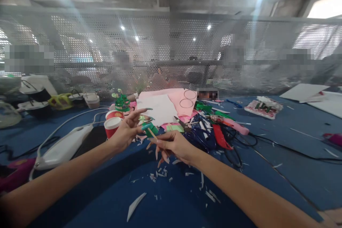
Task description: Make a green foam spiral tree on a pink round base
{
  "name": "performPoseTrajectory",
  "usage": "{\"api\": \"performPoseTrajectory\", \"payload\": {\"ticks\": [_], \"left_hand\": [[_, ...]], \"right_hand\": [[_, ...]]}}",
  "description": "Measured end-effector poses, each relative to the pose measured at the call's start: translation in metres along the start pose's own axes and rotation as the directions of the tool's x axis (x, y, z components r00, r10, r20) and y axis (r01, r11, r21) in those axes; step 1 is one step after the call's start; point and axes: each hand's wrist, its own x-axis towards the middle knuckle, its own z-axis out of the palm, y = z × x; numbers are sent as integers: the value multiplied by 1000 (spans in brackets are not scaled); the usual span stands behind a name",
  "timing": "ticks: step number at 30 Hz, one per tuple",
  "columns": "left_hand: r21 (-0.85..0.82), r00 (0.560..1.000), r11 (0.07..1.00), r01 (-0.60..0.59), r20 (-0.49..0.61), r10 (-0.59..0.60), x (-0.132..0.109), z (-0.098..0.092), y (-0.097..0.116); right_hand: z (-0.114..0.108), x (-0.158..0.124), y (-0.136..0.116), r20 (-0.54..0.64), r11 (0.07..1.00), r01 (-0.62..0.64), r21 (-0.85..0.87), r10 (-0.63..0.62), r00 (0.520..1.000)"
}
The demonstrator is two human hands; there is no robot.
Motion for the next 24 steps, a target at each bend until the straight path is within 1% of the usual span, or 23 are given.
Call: {"api": "performPoseTrajectory", "payload": {"ticks": [4, 7, 10, 15, 19, 24], "left_hand": [[-23, 998, 998, 57, -6, -57, -2, 1, 2], [-28, 998, 998, 63, -14, -63, -3, 2, 3], [-32, 998, 997, 64, -26, -65, -3, 3, 3], [-58, 998, 997, 56, -5, -56, -3, 3, 3], [-77, 998, 995, 56, -11, -57, -3, 3, 2], [-119, 994, 988, 101, -40, -106, -4, 6, 3]], "right_hand": [[1, 0, 0, -1, 1000, 8, 12, -8, 1000], [1, 0, -1, -15, 1000, 0, 19, 0, 1000], [0, 0, 0, -5, 1000, -10, 16, 10, 1000], [0, 1, 2, -4, 998, -18, 53, 18, 1000], [2, 0, 1, -10, 997, -25, 68, 26, 1000], [2, 0, 1, -11, 998, -5, 64, 5, 1000]]}}
